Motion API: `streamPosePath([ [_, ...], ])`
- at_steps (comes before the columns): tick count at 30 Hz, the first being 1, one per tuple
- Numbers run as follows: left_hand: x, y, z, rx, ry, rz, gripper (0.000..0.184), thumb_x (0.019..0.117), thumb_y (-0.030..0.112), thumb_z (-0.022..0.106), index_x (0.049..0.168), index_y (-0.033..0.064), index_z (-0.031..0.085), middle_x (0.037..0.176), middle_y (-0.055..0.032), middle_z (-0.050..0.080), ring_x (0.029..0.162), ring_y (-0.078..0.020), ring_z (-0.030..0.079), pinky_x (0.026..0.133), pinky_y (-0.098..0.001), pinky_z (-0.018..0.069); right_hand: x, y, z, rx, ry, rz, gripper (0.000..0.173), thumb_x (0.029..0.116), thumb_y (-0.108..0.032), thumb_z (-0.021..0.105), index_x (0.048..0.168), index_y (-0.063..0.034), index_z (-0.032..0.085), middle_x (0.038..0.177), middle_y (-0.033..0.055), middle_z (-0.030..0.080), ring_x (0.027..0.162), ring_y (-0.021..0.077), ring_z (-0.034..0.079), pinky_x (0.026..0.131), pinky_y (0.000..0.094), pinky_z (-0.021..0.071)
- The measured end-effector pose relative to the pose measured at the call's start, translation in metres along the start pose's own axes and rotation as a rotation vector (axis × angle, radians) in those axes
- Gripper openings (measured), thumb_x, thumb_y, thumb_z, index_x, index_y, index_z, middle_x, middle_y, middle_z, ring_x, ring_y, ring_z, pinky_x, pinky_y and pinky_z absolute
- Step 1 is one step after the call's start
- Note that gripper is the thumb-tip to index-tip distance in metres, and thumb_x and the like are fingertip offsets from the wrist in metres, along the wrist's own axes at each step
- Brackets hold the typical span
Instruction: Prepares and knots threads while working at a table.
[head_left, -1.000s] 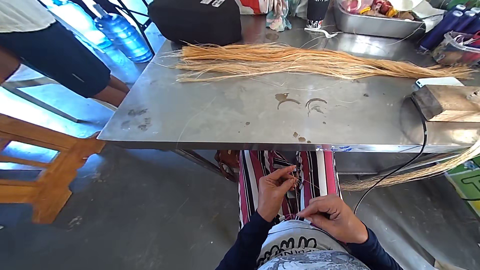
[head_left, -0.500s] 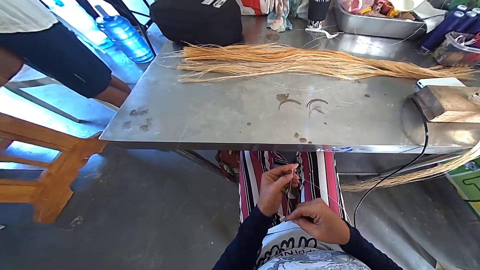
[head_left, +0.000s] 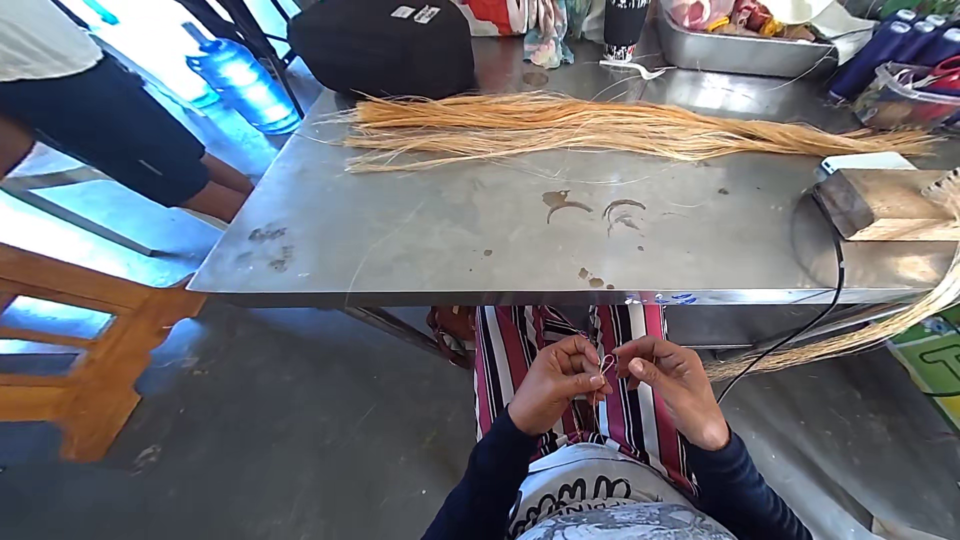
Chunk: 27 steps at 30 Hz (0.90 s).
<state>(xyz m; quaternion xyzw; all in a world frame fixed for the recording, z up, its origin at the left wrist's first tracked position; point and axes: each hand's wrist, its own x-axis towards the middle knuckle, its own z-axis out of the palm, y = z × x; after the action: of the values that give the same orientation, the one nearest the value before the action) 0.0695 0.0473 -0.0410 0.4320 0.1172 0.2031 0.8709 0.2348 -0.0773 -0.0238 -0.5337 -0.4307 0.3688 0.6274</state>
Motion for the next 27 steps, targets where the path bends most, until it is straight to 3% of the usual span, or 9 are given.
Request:
streamPosePath([
  [5,0.001,0.000,0.008,0.028,0.080,0.023,0.021,0.0862,-0.007,0.065,0.097,0.0115,0.064,0.081,-0.0008,0.076,0.071,-0.0097,0.073,0.069,-0.0255,0.0617,0.006,0.011,0.011,0.110,0.042,-0.052,0.002,0.0917,-0.005,0.071,0.092,-0.0057,0.073,0.089,-0.0026,0.072,0.077,0.0045,0.068,0.072,0.0231,0.0599],
  [9,0.002,-0.003,0.012,0.056,0.126,0.084,0.022,0.0872,-0.008,0.065,0.102,0.0083,0.064,0.082,0.0003,0.075,0.074,-0.0100,0.073,0.074,-0.0271,0.0620,0.008,0.020,0.012,0.329,0.005,-0.060,0.007,0.0940,-0.013,0.071,0.092,-0.0097,0.077,0.098,-0.0009,0.071,0.089,0.0064,0.067,0.080,0.0246,0.0581],
  [12,0.003,-0.006,0.018,0.103,0.132,0.113,0.027,0.0856,-0.008,0.067,0.109,0.0045,0.063,0.084,0.0013,0.074,0.078,-0.0105,0.073,0.082,-0.0302,0.0615,0.006,0.023,0.020,0.529,0.064,-0.001,0.011,0.0941,-0.015,0.070,0.090,-0.0098,0.079,0.099,0.0015,0.073,0.089,0.0071,0.068,0.079,0.0238,0.0581],
  [19,-0.002,-0.004,0.031,0.121,0.192,0.020,0.035,0.0836,-0.011,0.068,0.115,0.0006,0.058,0.079,-0.0001,0.071,0.071,-0.0144,0.073,0.077,-0.0338,0.0646,0.014,0.029,0.010,0.777,0.063,0.002,0.017,0.0929,-0.009,0.069,0.107,-0.0091,0.078,0.110,0.0119,0.075,0.104,0.0203,0.071,0.093,0.0354,0.0584],
  [27,-0.003,-0.002,0.036,0.109,0.215,-0.088,0.027,0.0891,-0.010,0.060,0.113,0.0006,0.056,0.080,-0.0022,0.070,0.067,-0.0154,0.073,0.065,-0.0315,0.0653,0.017,0.026,0.011,0.777,0.150,0.005,0.020,0.0881,0.003,0.070,0.100,-0.0100,0.080,0.096,0.0086,0.076,0.093,0.0176,0.074,0.087,0.0347,0.0611],
])
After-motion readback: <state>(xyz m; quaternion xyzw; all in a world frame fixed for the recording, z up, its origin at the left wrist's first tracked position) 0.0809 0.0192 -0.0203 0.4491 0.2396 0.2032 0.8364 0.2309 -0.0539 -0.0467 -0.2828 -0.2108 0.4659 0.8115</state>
